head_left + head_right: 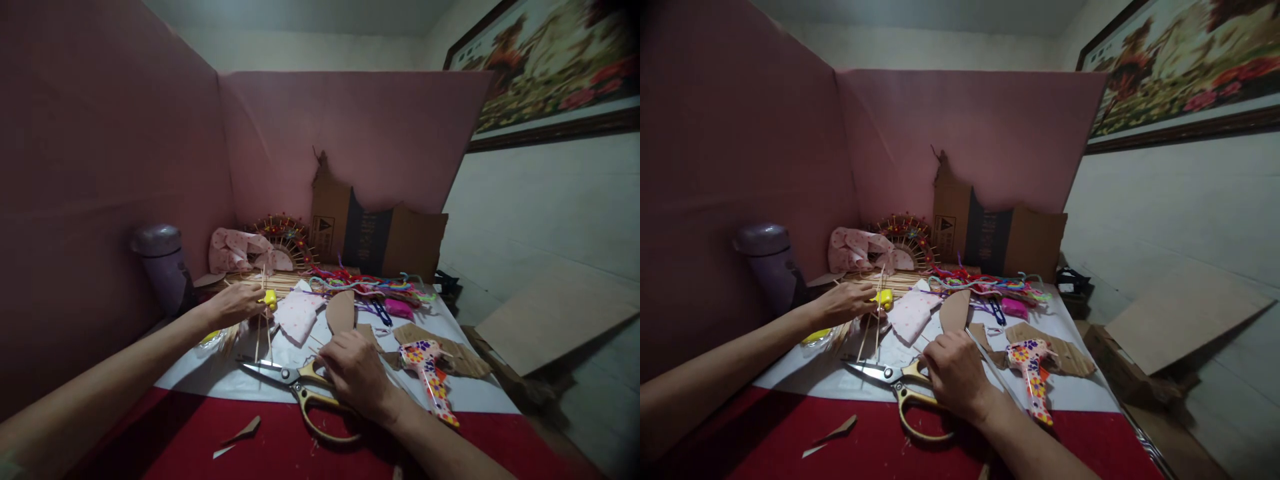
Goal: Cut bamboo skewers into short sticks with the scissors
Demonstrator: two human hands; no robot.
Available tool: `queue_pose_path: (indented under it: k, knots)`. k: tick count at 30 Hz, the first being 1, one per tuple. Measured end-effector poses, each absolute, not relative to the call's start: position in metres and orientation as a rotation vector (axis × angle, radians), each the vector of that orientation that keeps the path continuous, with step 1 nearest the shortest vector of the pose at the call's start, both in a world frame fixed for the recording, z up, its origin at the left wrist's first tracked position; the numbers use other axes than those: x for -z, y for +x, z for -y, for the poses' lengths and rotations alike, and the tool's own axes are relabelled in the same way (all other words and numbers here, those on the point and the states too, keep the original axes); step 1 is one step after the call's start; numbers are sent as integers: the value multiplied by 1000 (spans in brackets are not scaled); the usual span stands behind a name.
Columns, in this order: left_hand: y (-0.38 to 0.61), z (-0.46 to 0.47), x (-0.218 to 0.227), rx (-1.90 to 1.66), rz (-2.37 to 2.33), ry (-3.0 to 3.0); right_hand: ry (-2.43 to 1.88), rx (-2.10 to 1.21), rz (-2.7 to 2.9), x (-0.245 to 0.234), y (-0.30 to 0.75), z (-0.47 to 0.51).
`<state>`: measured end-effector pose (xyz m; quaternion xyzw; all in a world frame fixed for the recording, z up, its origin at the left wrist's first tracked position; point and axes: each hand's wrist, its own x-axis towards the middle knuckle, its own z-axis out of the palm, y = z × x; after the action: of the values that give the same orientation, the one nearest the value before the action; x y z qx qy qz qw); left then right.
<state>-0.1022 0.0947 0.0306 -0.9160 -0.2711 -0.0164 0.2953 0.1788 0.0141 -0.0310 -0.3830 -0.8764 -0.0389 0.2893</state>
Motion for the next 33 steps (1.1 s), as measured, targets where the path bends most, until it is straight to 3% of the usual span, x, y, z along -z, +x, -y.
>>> queue_pose_path:
  k: [8,16,18,20,25,29,31,33]
  knots:
    - [-68,-75,-45,308,602,-2280,-934,-84,2224,25,177,-9]
    - [-7,-52,-41,434,527,-2185,-859,-1218,1719,14,167,2]
    - [2,-49,-43,518,622,-2261,-870,-1331,1606,17,165,-1]
    - [8,-47,-44,795,834,-2369,-904,-1255,1553,20,167,-7]
    - [11,-45,-37,1956,1734,-2767,-1042,-706,1654,22,176,-13]
    - [16,-37,-15,2750,1729,-2983,-1025,-556,1852,20,175,-5]
    - [21,-30,-7,2941,1566,-3078,-978,-564,1943,20,173,-2]
    - [27,-21,-3,2818,1634,-3196,-927,-583,1991,21,172,0]
